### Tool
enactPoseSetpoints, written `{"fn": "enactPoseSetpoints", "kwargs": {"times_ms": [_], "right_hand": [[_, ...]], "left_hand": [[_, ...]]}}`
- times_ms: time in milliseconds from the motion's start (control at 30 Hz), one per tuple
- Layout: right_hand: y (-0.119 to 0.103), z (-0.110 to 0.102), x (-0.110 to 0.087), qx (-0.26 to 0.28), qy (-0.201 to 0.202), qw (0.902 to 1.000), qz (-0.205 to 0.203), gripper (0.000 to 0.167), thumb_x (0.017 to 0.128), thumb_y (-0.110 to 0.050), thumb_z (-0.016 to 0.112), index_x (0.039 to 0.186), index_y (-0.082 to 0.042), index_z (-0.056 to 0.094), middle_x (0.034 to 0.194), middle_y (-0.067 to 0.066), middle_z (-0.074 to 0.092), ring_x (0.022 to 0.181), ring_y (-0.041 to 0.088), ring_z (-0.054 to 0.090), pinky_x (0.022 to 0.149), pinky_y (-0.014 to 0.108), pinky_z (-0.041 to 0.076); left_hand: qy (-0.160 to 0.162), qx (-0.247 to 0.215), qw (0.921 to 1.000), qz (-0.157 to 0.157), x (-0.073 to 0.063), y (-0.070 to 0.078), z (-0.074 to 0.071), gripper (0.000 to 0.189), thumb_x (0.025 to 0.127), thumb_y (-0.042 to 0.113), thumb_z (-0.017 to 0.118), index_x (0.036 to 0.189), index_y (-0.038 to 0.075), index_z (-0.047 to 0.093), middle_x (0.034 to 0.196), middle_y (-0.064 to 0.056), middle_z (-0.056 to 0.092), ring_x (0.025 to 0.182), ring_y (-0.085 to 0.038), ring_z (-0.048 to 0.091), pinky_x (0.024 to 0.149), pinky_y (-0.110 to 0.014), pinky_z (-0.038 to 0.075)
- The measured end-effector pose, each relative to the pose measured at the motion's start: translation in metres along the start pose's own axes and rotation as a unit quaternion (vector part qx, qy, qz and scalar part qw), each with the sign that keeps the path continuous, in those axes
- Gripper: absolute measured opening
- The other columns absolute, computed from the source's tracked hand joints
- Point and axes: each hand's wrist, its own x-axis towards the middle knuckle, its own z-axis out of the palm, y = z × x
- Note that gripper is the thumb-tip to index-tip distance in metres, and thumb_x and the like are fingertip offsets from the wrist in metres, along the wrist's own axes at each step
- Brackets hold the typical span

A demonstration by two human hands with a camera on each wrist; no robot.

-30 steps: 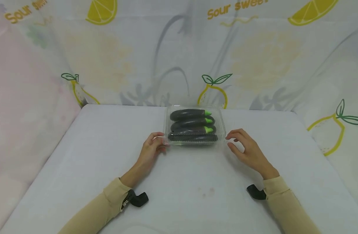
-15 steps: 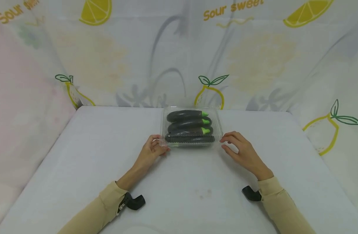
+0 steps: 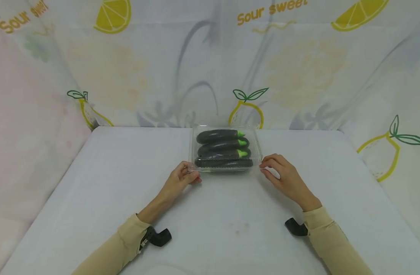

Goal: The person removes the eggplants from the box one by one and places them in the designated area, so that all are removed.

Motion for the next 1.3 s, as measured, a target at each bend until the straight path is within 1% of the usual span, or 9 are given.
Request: {"fn": "enactPoseSetpoints", "kwargs": {"times_ms": [167,267,367,533,767,933,1033,1133,1300], "right_hand": [[-0.001,-0.001,0.002,-0.012,0.019,0.9995,-0.021,0.027,0.07,0.008,0.077,0.09,-0.007,0.065,0.099,0.006,0.062,0.094,0.017,0.056,0.083,0.015,0.042],[-0.002,-0.001,0.003,-0.016,0.026,0.9993,-0.022,0.027,0.07,0.008,0.076,0.089,-0.007,0.065,0.097,0.005,0.063,0.094,0.017,0.055,0.085,0.017,0.042],[-0.002,0.0,0.004,-0.018,0.027,0.9993,-0.019,0.025,0.071,0.008,0.075,0.089,-0.007,0.065,0.096,0.003,0.063,0.095,0.017,0.055,0.086,0.018,0.041],[-0.002,0.001,0.004,-0.017,0.028,0.9993,-0.017,0.025,0.072,0.008,0.074,0.09,-0.006,0.065,0.096,0.003,0.063,0.094,0.017,0.056,0.086,0.017,0.041],[-0.004,0.003,0.004,-0.024,0.017,0.9995,-0.007,0.02,0.076,0.005,0.072,0.09,-0.006,0.064,0.094,0.002,0.062,0.093,0.017,0.056,0.084,0.017,0.04],[-0.004,0.005,0.006,-0.046,0.024,0.9979,-0.039,0.023,0.073,0.007,0.074,0.09,-0.005,0.063,0.092,0.003,0.061,0.089,0.017,0.055,0.08,0.021,0.042],[-0.004,0.006,0.006,-0.059,0.034,0.996,-0.057,0.024,0.071,0.006,0.075,0.09,-0.004,0.064,0.092,0.004,0.061,0.088,0.018,0.055,0.078,0.022,0.043],[-0.006,0.007,0.006,-0.068,0.033,0.9957,-0.052,0.023,0.073,0.003,0.076,0.092,-0.005,0.065,0.092,0.005,0.061,0.088,0.018,0.055,0.077,0.022,0.044],[-0.008,0.008,0.005,-0.082,0.031,0.9959,-0.022,0.024,0.073,-0.002,0.078,0.094,-0.005,0.065,0.095,0.007,0.059,0.088,0.021,0.055,0.073,0.027,0.045]], "left_hand": [[-0.008,0.001,0.9999,0.011,0.001,-0.001,-0.001,0.025,0.093,0.018,0.06,0.11,0.005,0.046,0.102,-0.015,0.063,0.084,-0.009,0.066,0.08,-0.025,0.053],[-0.014,-0.005,0.9997,0.02,0.002,-0.002,-0.002,0.024,0.093,0.017,0.059,0.109,0.005,0.047,0.1,-0.013,0.064,0.083,-0.01,0.067,0.079,-0.025,0.053],[-0.019,-0.013,0.9994,0.025,0.004,-0.004,-0.003,0.021,0.093,0.016,0.059,0.108,0.005,0.048,0.095,-0.006,0.065,0.082,-0.01,0.067,0.079,-0.025,0.054],[-0.026,-0.02,0.9992,0.024,0.004,-0.005,-0.004,0.023,0.093,0.013,0.059,0.107,-0.001,0.048,0.09,0.001,0.065,0.08,-0.01,0.068,0.08,-0.026,0.055],[-0.014,-0.028,0.9993,0.02,0.003,-0.004,-0.004,0.024,0.095,0.015,0.056,0.107,-0.005,0.048,0.088,0.0,0.066,0.082,-0.012,0.068,0.08,-0.029,0.055],[0.01,-0.044,0.9989,0.01,0.003,0.0,0.0,0.037,0.097,0.022,0.052,0.11,-0.012,0.045,0.085,0.001,0.064,0.082,-0.012,0.065,0.079,-0.03,0.056],[0.033,-0.043,0.9985,-0.001,0.003,0.002,0.003,0.038,0.098,0.022,0.052,0.11,-0.014,0.046,0.083,0.001,0.064,0.079,-0.011,0.065,0.076,-0.028,0.055],[0.068,-0.041,0.9967,-0.015,0.002,0.004,0.007,0.033,0.098,0.021,0.051,0.105,-0.01,0.05,0.081,0.001,0.063,0.075,-0.011,0.064,0.073,-0.026,0.054],[0.132,-0.057,0.9886,-0.043,0.001,0.009,0.017,0.026,0.097,0.018,0.05,0.102,-0.007,0.053,0.076,0.0,0.061,0.071,-0.012,0.062,0.07,-0.026,0.052]]}}
